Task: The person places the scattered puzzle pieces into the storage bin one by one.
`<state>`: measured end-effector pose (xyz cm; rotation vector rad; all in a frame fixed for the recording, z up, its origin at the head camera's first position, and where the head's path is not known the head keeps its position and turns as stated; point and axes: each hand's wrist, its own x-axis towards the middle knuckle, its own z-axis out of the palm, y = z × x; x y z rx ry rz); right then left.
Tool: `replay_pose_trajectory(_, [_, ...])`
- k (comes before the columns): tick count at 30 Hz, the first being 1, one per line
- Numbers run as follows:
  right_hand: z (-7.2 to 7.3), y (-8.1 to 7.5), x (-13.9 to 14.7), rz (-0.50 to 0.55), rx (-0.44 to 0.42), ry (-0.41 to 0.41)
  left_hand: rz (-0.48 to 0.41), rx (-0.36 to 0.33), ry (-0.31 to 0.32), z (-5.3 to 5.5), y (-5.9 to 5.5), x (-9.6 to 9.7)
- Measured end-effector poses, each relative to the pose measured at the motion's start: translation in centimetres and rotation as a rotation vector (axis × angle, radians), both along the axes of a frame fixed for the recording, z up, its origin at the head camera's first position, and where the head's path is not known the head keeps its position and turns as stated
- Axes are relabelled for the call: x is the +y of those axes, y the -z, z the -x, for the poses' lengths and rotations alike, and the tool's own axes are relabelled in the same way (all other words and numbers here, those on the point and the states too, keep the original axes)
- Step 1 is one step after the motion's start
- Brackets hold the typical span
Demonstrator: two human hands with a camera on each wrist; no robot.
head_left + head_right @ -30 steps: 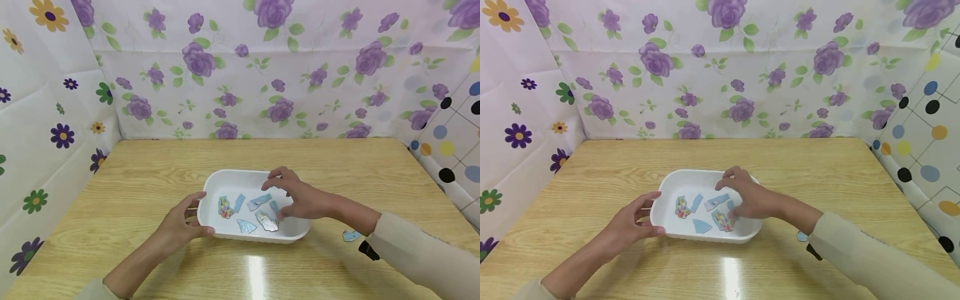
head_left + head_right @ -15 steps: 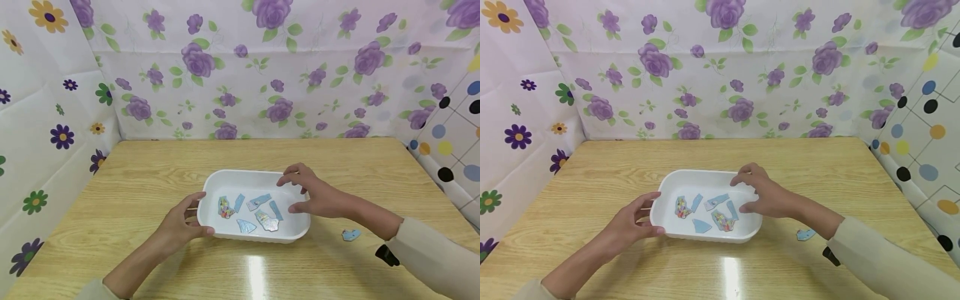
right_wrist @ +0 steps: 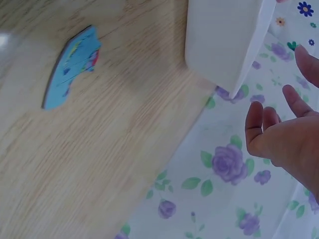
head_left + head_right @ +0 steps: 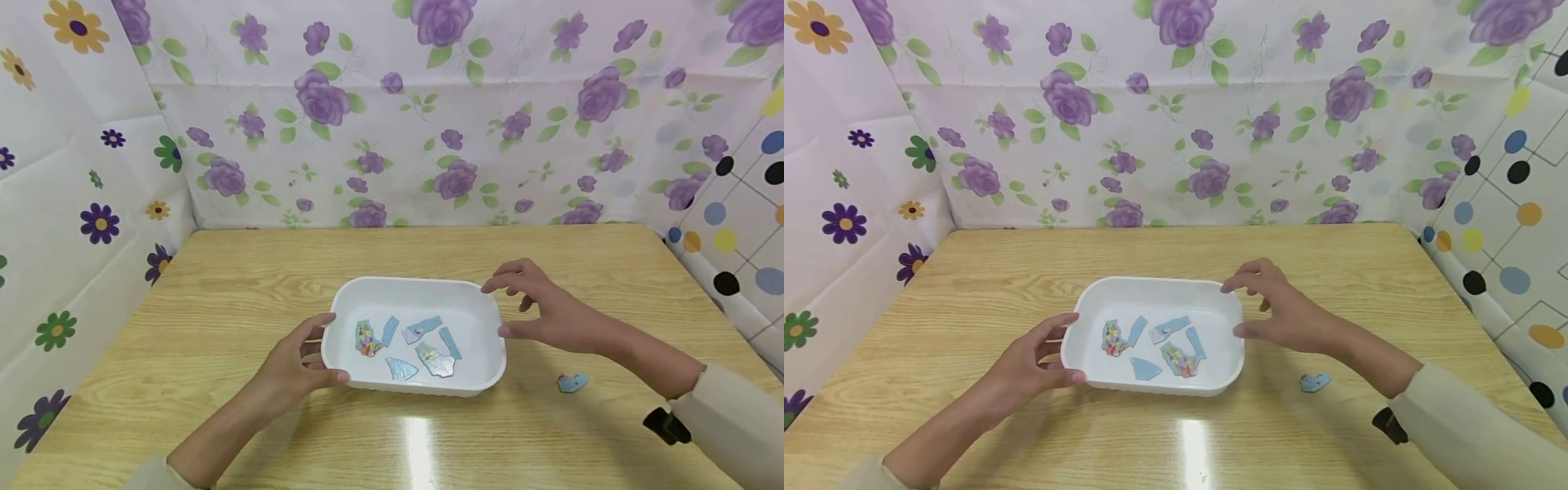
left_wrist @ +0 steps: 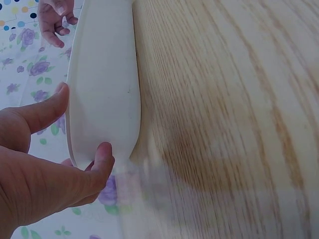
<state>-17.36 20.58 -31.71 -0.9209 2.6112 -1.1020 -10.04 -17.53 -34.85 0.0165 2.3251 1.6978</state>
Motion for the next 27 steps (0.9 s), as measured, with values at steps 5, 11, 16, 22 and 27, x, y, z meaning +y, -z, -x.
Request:
replay_pose_trajectory(5, [-0.3, 0.2, 1.1, 0.004, 0.006, 0.009, 0.006, -0.005, -0.006, 0.1, -0.1, 0.0])
replay_pose_trajectory(11, [-0.7, 1.2, 1.7, 0.006, -0.012, 0.024, -0.001, 0.01, 0.014, 0.0, -0.1, 0.0])
replay_pose_trajectory(16, [-0.9, 1.7, 2.3, 0.007, -0.014, 0.032, 0.004, 0.016, 0.022, -0.1, 0.0, -0.1])
replay_pose_trajectory(22, [-1.1, 1.8, 3.2, 0.005, -0.015, 0.051, 0.012, 0.02, 0.02, 0.0, -0.1, -0.1])
replay_pose_trajectory(27, [-1.3, 1.9, 4.1, 0.004, -0.011, 0.056, 0.017, 0.018, 0.018, -0.1, -0.2, 0.0])
